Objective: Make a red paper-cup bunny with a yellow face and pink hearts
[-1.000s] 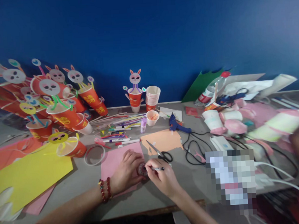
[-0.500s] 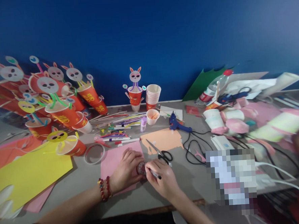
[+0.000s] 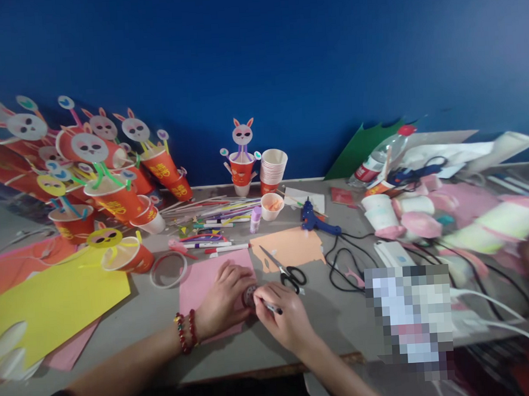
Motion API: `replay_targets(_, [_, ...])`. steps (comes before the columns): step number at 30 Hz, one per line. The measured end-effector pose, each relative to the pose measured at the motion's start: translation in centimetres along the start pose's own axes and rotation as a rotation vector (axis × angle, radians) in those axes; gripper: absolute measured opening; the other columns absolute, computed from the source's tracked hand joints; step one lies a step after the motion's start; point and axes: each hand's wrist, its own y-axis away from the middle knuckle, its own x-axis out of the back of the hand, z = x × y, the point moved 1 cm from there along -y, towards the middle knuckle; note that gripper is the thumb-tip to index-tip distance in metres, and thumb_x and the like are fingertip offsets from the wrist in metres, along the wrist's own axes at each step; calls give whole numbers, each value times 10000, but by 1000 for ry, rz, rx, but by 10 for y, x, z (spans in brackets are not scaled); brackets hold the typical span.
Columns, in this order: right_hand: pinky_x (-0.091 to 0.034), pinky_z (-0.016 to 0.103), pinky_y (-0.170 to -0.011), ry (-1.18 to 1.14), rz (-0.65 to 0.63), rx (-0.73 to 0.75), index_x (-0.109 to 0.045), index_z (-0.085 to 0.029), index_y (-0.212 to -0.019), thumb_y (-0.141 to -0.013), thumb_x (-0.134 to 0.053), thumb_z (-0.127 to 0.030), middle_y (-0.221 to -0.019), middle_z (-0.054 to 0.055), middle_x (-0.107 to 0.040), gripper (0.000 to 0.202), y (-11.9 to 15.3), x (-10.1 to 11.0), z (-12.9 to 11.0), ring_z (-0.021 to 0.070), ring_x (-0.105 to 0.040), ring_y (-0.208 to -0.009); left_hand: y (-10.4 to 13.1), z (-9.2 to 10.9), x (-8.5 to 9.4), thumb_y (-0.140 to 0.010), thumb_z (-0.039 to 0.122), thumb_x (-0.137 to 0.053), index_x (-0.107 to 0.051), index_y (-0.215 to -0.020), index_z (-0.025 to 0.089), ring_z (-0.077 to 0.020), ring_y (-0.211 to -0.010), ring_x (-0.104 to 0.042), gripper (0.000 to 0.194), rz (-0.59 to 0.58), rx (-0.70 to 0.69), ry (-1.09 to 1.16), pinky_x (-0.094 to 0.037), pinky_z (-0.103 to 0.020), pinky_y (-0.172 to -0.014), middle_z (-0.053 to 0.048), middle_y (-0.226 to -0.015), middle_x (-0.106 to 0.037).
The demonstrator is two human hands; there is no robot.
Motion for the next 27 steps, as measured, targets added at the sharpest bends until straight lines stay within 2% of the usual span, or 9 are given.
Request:
replay_targets(6, [-432,266,-638,-48,-60,-59,-555,-212,-796,-961,-418,-216,-734,31,-647,215,-5,7,2,179,-598,-698,-1,-1,0,-709,268,-759,-579,-1183,248,-294,-1165,-510,508,1,-8,7,-216,-566,-1139,-83,-1218,-604])
replay_targets(11, [-441,249,-637,-90,-159,-114,-553,-208,-796,-963,-416,-242,-732,16,-629,219,-12,14,8,171,-592,-695,-1,-1,0,-721,343,-778,-584,-1169,243,-293,-1150,-515,499,3,-10,18,-221,-564,-1135,-85,-1209,-610])
replay_targets(15, [-393,236,-590,-92,-266,-124,-532,-217,-767,-963,-408,-244,-665,-15,-581,234,-25,20,9,154,-555,-631,0,-2,0,-738,440,-766,-588,-1165,238,-294,-1138,-520,504,8,-19,23,-232,-569,-1125,-90,-1210,-610])
replay_targets(22, [-363,235,-603,24,-474,-131,-517,-201,-673,-926,-454,-191,-641,-14,-587,261,-52,25,6,152,-556,-630,-1,-4,-1,-755,545,-719,-594,-1160,231,-304,-1132,-519,527,4,-26,4,-246,-578,-1114,-96,-1203,-611])
replay_targets(27, [-380,246,-639,152,-571,-80,-592,-193,-684,-883,-500,-149,-692,3,-670,224,-66,23,2,170,-612,-690,-1,-7,-3,-754,587,-696,-559,-1229,211,-305,-1130,-517,621,22,-41,-1,-263,-586,-1105,-106,-1200,-611])
